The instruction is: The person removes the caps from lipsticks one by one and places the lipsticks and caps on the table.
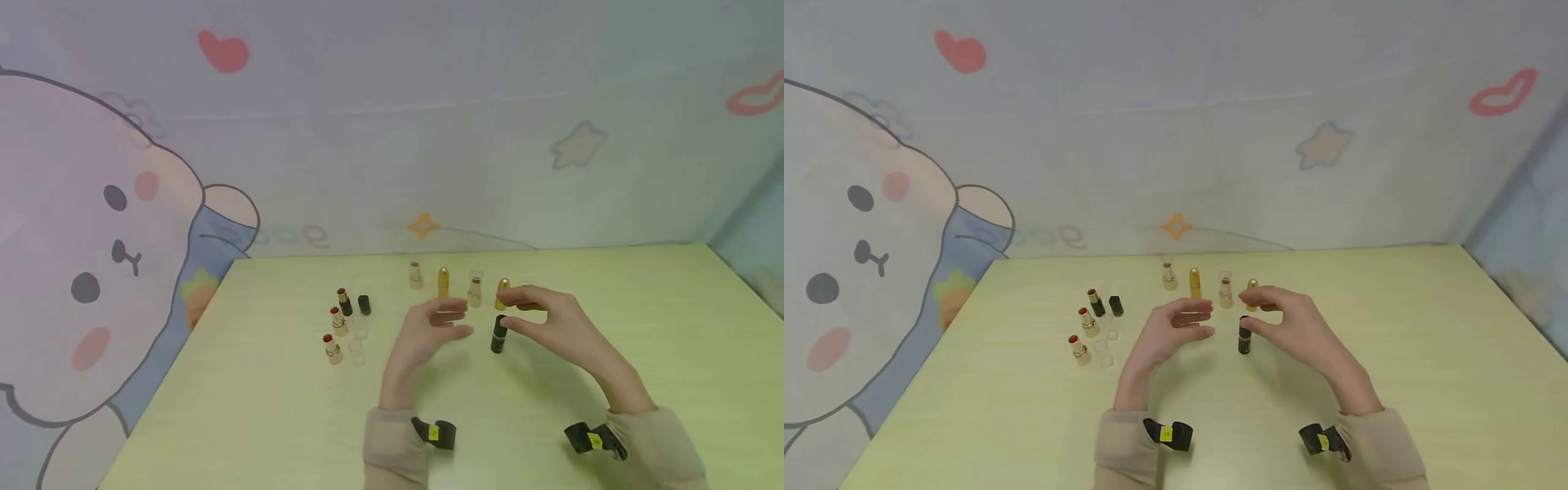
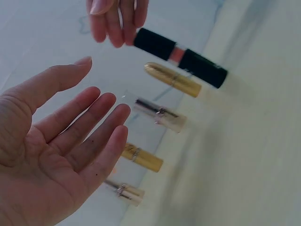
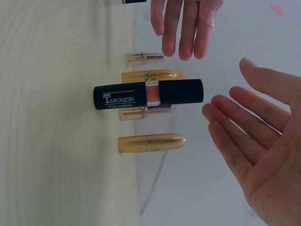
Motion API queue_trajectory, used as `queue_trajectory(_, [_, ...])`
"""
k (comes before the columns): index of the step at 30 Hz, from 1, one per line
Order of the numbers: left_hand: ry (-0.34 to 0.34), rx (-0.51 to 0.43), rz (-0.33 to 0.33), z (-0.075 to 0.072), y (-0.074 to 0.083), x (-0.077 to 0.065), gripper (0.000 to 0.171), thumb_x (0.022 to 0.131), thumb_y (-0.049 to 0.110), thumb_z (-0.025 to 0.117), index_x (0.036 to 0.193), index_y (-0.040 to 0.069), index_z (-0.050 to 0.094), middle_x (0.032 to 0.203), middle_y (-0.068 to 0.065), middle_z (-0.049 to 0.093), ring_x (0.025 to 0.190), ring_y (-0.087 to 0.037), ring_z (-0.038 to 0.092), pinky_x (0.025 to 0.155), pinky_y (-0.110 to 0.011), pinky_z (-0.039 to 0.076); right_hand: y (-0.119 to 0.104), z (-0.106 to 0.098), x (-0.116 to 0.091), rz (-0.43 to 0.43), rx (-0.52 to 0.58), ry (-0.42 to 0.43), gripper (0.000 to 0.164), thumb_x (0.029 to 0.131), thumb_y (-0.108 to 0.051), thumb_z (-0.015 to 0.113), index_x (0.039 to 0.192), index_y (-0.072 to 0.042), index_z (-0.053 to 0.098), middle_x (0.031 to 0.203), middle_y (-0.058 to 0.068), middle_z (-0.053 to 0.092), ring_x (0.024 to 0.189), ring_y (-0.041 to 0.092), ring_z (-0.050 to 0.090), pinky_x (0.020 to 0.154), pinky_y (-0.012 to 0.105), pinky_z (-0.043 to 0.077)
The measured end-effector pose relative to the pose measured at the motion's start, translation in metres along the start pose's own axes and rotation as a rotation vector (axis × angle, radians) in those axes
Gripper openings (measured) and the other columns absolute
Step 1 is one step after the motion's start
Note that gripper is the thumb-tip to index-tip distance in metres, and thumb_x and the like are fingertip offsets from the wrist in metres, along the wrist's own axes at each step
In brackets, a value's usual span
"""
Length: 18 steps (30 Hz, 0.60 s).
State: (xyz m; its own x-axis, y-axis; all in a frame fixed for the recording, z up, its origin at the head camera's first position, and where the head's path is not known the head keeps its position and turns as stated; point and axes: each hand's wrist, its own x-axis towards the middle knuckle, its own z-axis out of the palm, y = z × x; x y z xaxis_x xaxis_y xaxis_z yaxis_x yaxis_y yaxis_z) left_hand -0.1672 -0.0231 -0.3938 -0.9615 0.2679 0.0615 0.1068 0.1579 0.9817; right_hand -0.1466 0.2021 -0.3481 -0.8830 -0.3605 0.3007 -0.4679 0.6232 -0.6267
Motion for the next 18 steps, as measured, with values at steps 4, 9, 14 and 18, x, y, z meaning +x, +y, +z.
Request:
queue_trajectory(4, [-0.036, -0.01, -0.02, 0.011, -0.007, 0.005, 0.045, 0.08, 0.017, 0.078, 0.123, 0.018, 0.065, 0.122, 0.002, 0.067, 0.118, -0.02, 0.062, 0.097, -0.034, 0.051, 0.009, 0.002, 0.0, 0.022, 0.051, -0.035, 0.036, 0.088, -0.026, 0.07, 0.122, -0.012, 0.063, 0.119, 0.007, 0.069, 0.111, 0.031, 0.062, 0.095, 0.044, 0.05])
queue_trajectory(9, [-0.044, -0.036, -0.03, 0.026, -0.015, 0.009, 0.044, 0.079, 0.015, 0.078, 0.121, 0.016, 0.066, 0.12, 0.001, 0.069, 0.116, -0.018, 0.063, 0.097, -0.032, 0.051, 0.018, 0.007, -0.001, 0.028, 0.106, -0.052, 0.036, 0.089, -0.024, 0.069, 0.123, -0.012, 0.063, 0.12, 0.008, 0.068, 0.111, 0.029, 0.063, 0.094, 0.032, 0.051])
queue_trajectory(14, [-0.013, -0.083, -0.058, 0.043, -0.024, 0.015, 0.042, 0.076, 0.011, 0.08, 0.116, 0.016, 0.068, 0.115, 0.001, 0.071, 0.11, -0.019, 0.066, 0.093, -0.03, 0.052, 0.026, 0.01, -0.001, 0.042, 0.138, -0.065, 0.035, 0.09, -0.022, 0.068, 0.123, -0.011, 0.063, 0.12, 0.008, 0.068, 0.109, 0.025, 0.063, 0.093, 0.037, 0.051])
queue_trajectory(18, [0.006, -0.085, -0.064, 0.053, -0.028, 0.017, 0.038, 0.076, 0.007, 0.079, 0.112, 0.015, 0.07, 0.112, -0.001, 0.072, 0.105, -0.017, 0.068, 0.089, -0.028, 0.053, 0.03, 0.013, 0.0, 0.046, 0.146, -0.07, 0.034, 0.09, -0.021, 0.068, 0.122, -0.012, 0.063, 0.118, 0.007, 0.068, 0.106, 0.018, 0.064, 0.092, 0.039, 0.052])
